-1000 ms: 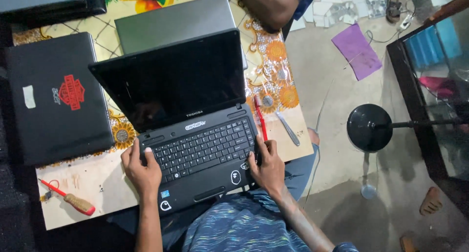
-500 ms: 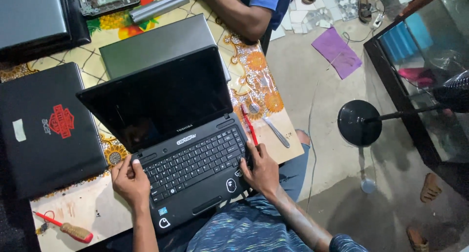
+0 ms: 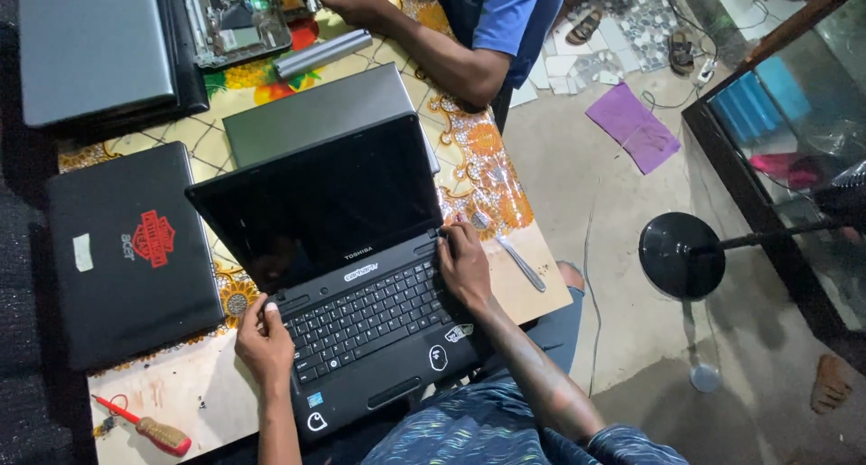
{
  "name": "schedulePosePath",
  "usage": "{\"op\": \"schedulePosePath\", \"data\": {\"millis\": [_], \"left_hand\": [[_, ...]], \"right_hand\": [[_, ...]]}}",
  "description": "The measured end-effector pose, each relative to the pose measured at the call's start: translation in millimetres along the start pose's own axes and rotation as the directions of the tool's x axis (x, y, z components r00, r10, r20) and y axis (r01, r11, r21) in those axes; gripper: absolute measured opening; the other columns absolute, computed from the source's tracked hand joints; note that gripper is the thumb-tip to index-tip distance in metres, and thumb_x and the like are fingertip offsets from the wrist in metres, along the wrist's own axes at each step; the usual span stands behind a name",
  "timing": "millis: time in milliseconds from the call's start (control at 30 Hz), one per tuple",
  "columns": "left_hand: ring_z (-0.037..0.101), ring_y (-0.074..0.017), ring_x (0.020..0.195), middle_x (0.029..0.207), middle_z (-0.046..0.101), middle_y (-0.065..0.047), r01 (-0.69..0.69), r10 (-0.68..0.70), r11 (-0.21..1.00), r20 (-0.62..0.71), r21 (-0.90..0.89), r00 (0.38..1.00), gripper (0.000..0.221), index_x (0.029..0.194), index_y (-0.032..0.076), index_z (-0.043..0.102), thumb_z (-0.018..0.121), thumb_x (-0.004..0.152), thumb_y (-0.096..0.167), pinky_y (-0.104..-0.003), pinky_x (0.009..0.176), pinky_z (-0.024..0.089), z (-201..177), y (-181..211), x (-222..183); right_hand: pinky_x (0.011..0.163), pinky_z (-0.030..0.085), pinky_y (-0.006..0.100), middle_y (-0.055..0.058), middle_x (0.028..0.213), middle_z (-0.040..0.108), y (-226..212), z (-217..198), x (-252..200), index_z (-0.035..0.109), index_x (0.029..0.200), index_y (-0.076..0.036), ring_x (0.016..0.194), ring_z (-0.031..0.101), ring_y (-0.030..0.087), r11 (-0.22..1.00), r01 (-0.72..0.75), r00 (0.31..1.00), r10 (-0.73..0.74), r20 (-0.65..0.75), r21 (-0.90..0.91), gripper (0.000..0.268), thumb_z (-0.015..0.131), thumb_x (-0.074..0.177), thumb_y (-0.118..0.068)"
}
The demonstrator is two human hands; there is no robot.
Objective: Assembling a laptop by aligning and snapping the keyboard and top cover assembly onto the base unit.
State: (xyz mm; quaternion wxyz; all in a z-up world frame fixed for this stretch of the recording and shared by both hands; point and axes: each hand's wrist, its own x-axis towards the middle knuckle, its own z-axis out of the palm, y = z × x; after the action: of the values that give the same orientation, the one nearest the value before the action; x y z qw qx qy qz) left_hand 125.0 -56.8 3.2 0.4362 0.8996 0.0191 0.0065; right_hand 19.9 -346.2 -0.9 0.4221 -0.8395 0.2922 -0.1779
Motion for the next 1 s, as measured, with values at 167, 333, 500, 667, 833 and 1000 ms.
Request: {"op": "schedulePosePath", "data": {"millis": [167,333,500,667,833,1000], "left_hand": [[0.064,-0.0316,0.100,0.116,0.065,-0.019,-0.054,0.054,0.998,-0.017,-0.025,0.998,0.025,0.120,-0.001,0.066,0.056,0.097,0.001,-0.039,0.075,0.056,1,-1,1],[0.064,-0.0318,0.101,0.117,0.066,-0.020,-0.130,0.127,0.991,-0.066,-0.033,0.990,0.025,0.120,-0.002,0.067,0.059,0.097,0.002,-0.039,0.079,0.055,3,-4,-1],[0.063,-0.0314,0.100,0.116,0.065,-0.020,-0.153,0.151,0.988,-0.057,-0.032,0.987,0.025,0.120,-0.003,0.066,0.057,0.097,-0.001,-0.039,0.075,0.056,5,-5,-2],[0.061,-0.0337,0.106,0.118,0.064,-0.020,-0.194,0.195,0.981,-0.062,0.022,0.979,0.024,0.120,-0.002,0.067,0.057,0.098,0.002,-0.042,0.074,0.056,6,-9,-2],[0.058,-0.0325,0.107,0.118,0.062,-0.017,-0.298,0.310,0.943,-0.064,0.149,0.949,0.027,0.119,0.003,0.070,0.056,0.097,-0.001,-0.043,0.080,0.053,10,-12,-4],[0.056,-0.0291,0.109,0.119,0.065,-0.009,-0.476,0.486,0.829,0.041,0.293,0.873,0.027,0.113,0.007,0.071,0.059,0.089,0.001,-0.046,0.093,0.042,27,15,-18]], "right_hand": [[0.080,0.052,0.036,0.011,0.103,0.058,5,8,10,0.059,0.104,-0.007,0.094,0.057,0.023,0.991,-0.109,0.994,0.109,-0.006,0.074,0.015,0.051,0.096,-0.017],[0.091,0.047,0.039,0.012,0.111,0.058,6,8,10,0.060,0.114,-0.009,0.106,0.055,0.024,0.988,-0.136,0.991,0.135,0.025,0.076,0.024,0.049,0.096,-0.020],[0.098,0.048,0.044,0.014,0.115,0.058,14,13,7,0.060,0.114,-0.009,0.112,0.055,0.027,0.992,-0.104,0.995,0.104,0.006,0.072,0.022,0.049,0.096,-0.017],[0.084,0.049,0.037,0.012,0.105,0.058,16,16,6,0.058,0.113,-0.009,0.100,0.055,0.024,0.999,-0.047,0.999,0.047,-0.019,0.012,0.022,0.047,0.097,-0.020],[0.085,0.050,0.039,0.012,0.107,0.058,15,15,5,0.059,0.113,-0.008,0.101,0.055,0.025,0.998,-0.060,0.998,0.060,-0.019,0.012,0.023,0.047,0.097,-0.021],[0.086,0.051,0.039,0.012,0.108,0.058,12,12,8,0.062,0.112,-0.007,0.102,0.056,0.025,0.996,-0.062,0.998,0.064,-0.019,0.062,0.023,0.050,0.095,-0.017]]}}
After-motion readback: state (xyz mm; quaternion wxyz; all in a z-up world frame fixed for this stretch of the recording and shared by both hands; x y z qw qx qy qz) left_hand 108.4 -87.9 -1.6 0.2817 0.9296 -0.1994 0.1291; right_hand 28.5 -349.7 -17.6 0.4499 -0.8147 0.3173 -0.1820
